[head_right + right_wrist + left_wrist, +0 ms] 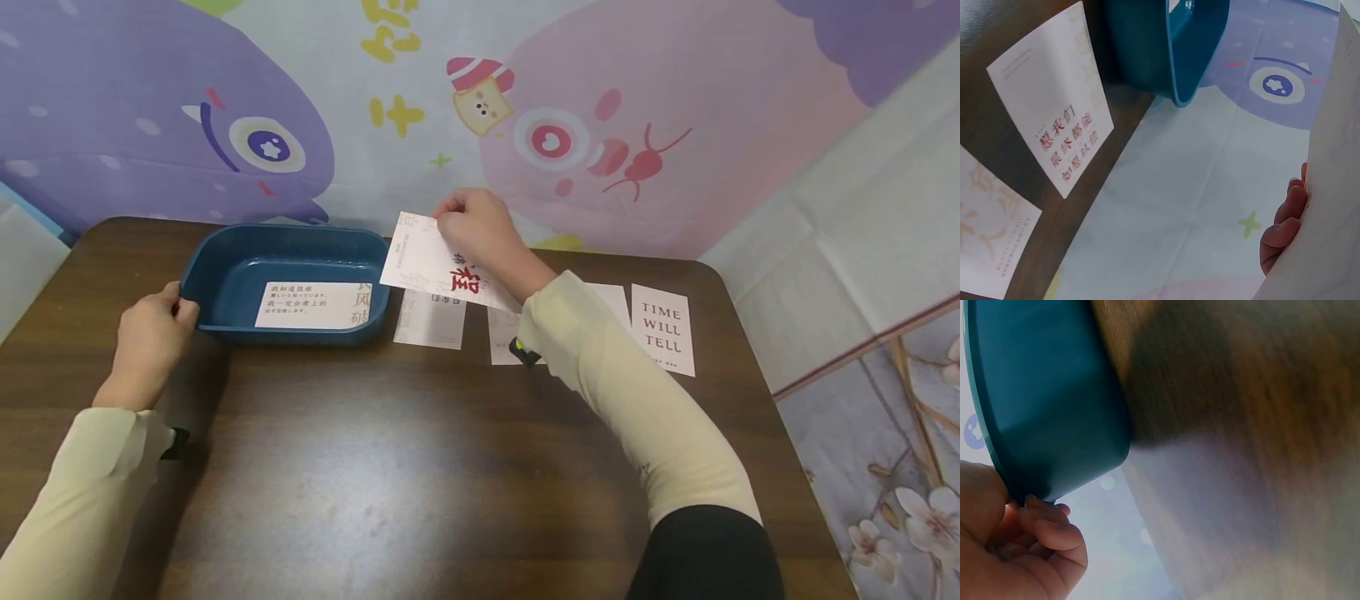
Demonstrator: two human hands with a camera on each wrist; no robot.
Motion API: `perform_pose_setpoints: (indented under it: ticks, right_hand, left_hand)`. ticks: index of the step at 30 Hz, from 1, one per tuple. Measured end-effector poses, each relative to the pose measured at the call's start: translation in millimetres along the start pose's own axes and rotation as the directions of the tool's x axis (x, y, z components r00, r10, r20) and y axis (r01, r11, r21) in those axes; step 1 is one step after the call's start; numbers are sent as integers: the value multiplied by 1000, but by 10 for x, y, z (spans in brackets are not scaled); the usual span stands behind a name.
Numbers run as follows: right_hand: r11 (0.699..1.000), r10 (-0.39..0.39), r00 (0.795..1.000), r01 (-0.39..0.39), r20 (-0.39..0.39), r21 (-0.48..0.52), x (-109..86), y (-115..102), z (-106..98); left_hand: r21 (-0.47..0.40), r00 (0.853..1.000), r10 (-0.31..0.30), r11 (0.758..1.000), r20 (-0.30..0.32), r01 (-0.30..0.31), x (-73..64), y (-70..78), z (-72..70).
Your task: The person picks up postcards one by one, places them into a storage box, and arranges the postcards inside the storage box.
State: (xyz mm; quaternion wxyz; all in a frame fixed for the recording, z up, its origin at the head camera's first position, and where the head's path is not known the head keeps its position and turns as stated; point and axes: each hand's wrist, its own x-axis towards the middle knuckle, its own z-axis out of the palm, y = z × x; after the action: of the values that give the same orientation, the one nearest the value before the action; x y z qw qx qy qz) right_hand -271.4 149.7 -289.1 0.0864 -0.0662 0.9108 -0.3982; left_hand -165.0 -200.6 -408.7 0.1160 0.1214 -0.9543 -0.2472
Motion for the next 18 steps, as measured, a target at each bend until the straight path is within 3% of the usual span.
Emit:
perform_pose_setpoints:
  ticks: [18]
  right_hand:
    - [999,-23,1000,23,0,-27,146,-190,118]
  left_hand:
    - [2,1000,7,1000,-16,-7,-3,-9,3]
